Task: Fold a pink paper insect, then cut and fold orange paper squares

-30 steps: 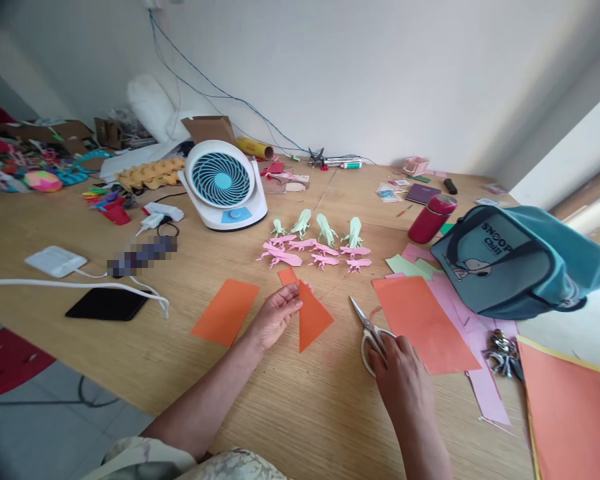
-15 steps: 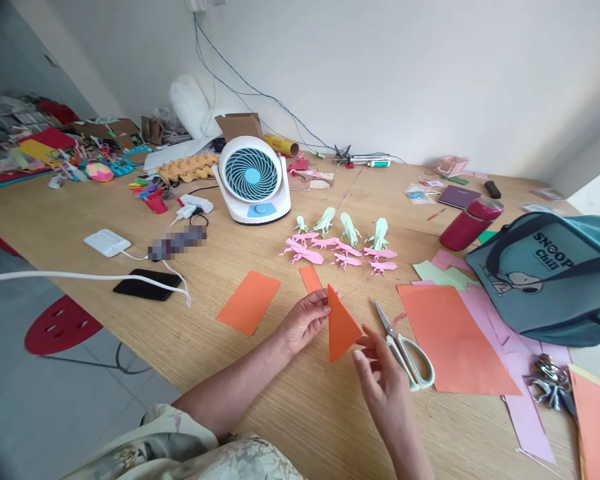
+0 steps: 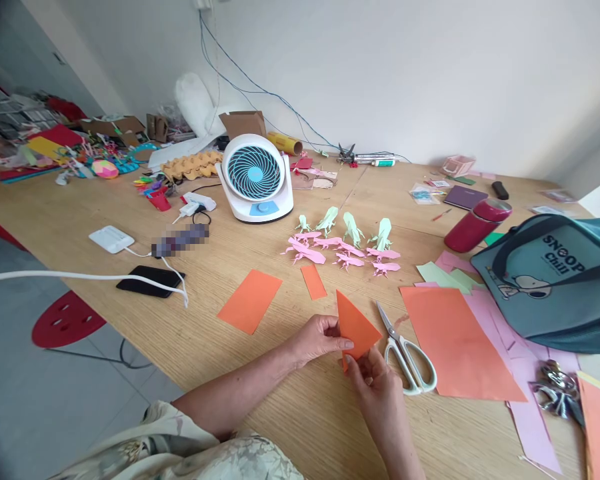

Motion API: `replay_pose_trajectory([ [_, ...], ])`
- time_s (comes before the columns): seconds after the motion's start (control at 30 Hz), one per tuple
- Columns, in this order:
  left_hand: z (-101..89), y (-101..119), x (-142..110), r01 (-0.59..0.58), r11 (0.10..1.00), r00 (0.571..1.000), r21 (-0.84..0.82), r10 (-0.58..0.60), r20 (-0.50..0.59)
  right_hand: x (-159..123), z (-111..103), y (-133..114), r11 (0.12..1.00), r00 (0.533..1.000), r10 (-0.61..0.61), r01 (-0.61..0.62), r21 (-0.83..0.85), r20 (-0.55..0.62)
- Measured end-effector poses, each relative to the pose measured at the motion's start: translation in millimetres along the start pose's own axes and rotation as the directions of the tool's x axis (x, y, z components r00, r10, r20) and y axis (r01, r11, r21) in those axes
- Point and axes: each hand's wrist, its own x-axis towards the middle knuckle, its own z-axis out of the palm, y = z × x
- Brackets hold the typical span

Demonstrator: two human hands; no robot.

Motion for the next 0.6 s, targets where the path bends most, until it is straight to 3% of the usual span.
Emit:
replay_pose_trajectory([
  [0.17,-3.0,1.4,2.9,0.002,0.999,1.000,0.034,-0.001,-0.021,1.8,-1.0,7.1,1.000,1.000,0.002,-0.002,-0.031,-0.002],
  [0.43,-23.8,20.5,8.9,-0.083,0.994,0.977,0.067,0.095,-0.193,2.9,-9.7,16.1,0.995,0.999,-0.019,0.015,-0.103,-0.035],
  [0.6,-26.3,27.8,8.3,-0.092,0.995,0.966,0.036,0.098,-0.241,4.4,-15.5,20.7,0.993,0.999,-0.001,-0.005,-0.115,-0.050],
])
